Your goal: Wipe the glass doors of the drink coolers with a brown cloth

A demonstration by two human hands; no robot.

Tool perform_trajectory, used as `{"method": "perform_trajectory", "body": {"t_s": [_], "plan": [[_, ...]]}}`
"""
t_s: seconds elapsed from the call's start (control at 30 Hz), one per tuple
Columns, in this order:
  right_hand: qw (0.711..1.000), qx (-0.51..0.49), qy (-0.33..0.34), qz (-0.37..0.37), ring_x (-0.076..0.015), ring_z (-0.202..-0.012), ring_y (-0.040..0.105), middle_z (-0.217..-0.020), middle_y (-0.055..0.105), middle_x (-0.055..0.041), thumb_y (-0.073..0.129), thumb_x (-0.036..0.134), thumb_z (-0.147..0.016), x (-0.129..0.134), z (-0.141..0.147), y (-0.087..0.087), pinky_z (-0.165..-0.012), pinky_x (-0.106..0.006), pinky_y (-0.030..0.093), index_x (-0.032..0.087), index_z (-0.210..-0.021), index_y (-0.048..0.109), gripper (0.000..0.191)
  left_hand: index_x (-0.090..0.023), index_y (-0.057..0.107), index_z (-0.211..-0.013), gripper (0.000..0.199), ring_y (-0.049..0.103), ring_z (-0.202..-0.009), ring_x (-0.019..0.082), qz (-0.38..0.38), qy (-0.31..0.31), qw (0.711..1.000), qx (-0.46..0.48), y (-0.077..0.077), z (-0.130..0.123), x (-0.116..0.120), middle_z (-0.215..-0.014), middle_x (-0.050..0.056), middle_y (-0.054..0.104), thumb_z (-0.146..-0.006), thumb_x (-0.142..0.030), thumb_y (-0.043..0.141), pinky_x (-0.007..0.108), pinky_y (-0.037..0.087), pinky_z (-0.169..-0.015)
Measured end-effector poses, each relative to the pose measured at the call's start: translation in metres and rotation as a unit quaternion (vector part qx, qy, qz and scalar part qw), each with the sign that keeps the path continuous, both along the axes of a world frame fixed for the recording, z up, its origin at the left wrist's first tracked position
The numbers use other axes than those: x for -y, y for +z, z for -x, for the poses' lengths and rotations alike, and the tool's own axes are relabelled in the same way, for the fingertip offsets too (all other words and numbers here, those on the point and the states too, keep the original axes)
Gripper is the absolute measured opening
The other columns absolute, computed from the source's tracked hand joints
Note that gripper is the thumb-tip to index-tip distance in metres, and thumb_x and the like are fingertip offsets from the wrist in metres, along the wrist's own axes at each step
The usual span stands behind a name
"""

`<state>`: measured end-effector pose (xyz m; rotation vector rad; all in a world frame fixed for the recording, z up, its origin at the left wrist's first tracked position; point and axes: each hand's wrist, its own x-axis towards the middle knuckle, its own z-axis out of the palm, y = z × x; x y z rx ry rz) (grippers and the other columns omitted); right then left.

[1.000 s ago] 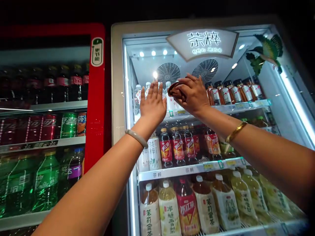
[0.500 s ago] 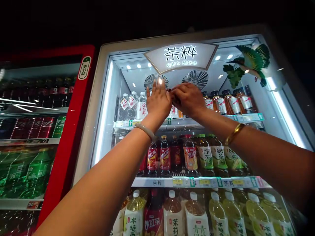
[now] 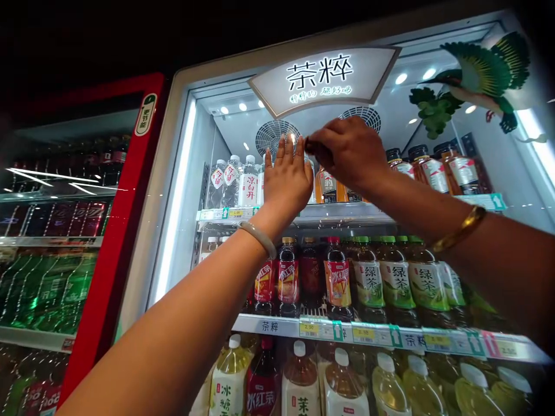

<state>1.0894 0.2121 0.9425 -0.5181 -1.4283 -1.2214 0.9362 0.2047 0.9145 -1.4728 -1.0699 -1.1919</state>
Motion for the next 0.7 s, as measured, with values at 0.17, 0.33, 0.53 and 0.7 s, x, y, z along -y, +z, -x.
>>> {"method": "perform_trajectory", "body": {"t_s": [0.17, 0.33, 0.53, 0.7], "plan": [[0.994, -0.105, -0.008, 0.026, -0.0312, -0.122, 0.053, -0.127, 0.069, -0.0076, 0.066, 0.030, -0.090, -0.001, -0.043, 0.017, -0.092, -0.047, 0.045, 0.029, -0.119, 0.076, 0.031, -0.028, 0.019, -0.167, 0.067, 0.003, -0.163, 0.024, 0.001, -0.048, 0.999, -0.004, -0.002, 0.003, -0.003, -0.174, 0.000, 0.023, -0.101, -0.032, 0.033, 0.048, -0.005, -0.132], [0.996, -0.085, -0.021, -0.015, -0.0348, -0.119, 0.054, -0.120, 0.068, -0.0104, 0.067, 0.034, -0.087, -0.006, -0.034, -0.044, -0.097, -0.055, 0.044, 0.027, -0.107, 0.077, 0.023, -0.029, 0.018, -0.167, 0.069, -0.003, -0.163, 0.027, -0.005, -0.084, 0.996, -0.003, -0.003, 0.002, -0.006, -0.175, -0.001, 0.020, -0.101, -0.033, 0.035, 0.053, -0.007, -0.133], [0.997, -0.046, -0.063, 0.018, -0.0338, -0.123, 0.051, -0.129, 0.064, -0.0122, 0.059, 0.041, -0.093, 0.004, -0.004, -0.009, -0.099, -0.051, 0.044, 0.021, -0.108, 0.072, 0.028, -0.030, 0.021, -0.166, 0.066, 0.003, -0.164, 0.026, -0.019, -0.077, 0.997, -0.018, -0.002, 0.006, -0.010, -0.173, -0.001, 0.027, -0.102, -0.040, 0.033, 0.052, -0.007, -0.133], [0.982, -0.166, -0.083, 0.026, -0.0348, -0.125, 0.050, -0.131, 0.061, -0.0128, 0.055, 0.037, -0.093, 0.002, -0.043, -0.002, -0.096, -0.051, 0.046, 0.025, -0.114, 0.071, 0.029, -0.029, 0.018, -0.167, 0.073, 0.004, -0.163, 0.031, -0.017, -0.048, 0.998, -0.031, -0.003, 0.008, -0.013, -0.173, -0.002, 0.025, -0.099, -0.044, 0.040, 0.057, -0.004, -0.133]]}}
